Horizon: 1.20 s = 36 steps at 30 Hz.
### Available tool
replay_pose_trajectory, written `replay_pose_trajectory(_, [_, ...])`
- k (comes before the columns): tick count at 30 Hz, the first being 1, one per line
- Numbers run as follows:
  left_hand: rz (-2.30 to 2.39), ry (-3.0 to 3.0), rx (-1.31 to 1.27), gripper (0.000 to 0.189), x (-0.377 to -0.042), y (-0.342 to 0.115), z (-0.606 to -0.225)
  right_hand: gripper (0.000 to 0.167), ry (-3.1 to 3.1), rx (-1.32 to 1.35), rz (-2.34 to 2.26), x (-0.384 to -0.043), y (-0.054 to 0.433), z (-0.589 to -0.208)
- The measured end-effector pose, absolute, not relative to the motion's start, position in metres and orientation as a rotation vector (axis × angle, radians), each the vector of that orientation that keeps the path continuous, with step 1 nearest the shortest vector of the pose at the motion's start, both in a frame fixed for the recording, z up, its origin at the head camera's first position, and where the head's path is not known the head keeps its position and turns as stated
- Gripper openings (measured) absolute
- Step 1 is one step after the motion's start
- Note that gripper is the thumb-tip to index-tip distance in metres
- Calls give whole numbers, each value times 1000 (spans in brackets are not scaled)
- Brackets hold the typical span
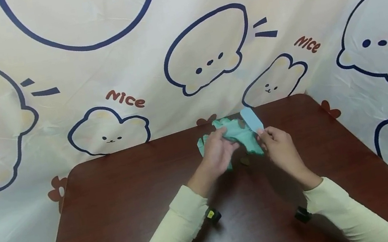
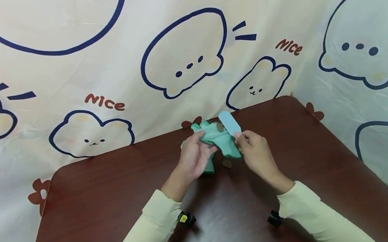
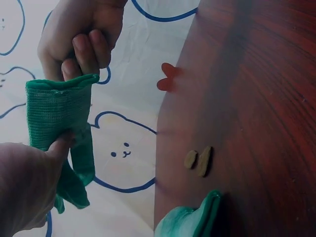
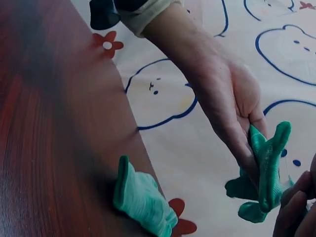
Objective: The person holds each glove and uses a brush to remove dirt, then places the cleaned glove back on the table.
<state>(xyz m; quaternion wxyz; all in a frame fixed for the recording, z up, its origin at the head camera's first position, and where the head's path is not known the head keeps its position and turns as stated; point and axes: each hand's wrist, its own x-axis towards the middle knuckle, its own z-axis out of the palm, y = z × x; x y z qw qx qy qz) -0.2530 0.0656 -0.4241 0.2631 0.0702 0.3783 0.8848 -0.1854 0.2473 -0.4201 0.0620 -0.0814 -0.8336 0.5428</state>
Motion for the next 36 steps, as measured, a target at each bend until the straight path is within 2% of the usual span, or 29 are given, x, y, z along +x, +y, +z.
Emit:
replay_pose_trajectory(9, [2406,1017,201,55,-254,58,-427,53,-2486,-266,1662,-192,259,-425])
replay_pose_trajectory(14, [2382,1050,207,53,-255,52,-425,51,-2441,-141,1842,-187,241,-419])
replay_pose_trajectory(20, [2353,1113,242,51,-255,51,-420,49,-2557,-53,1633,-186,224,-419])
replay_pose_trajectory(36, [2420,1025,206,46,-253,51,-420,55,-2571,-245,1413,-193,254,-424])
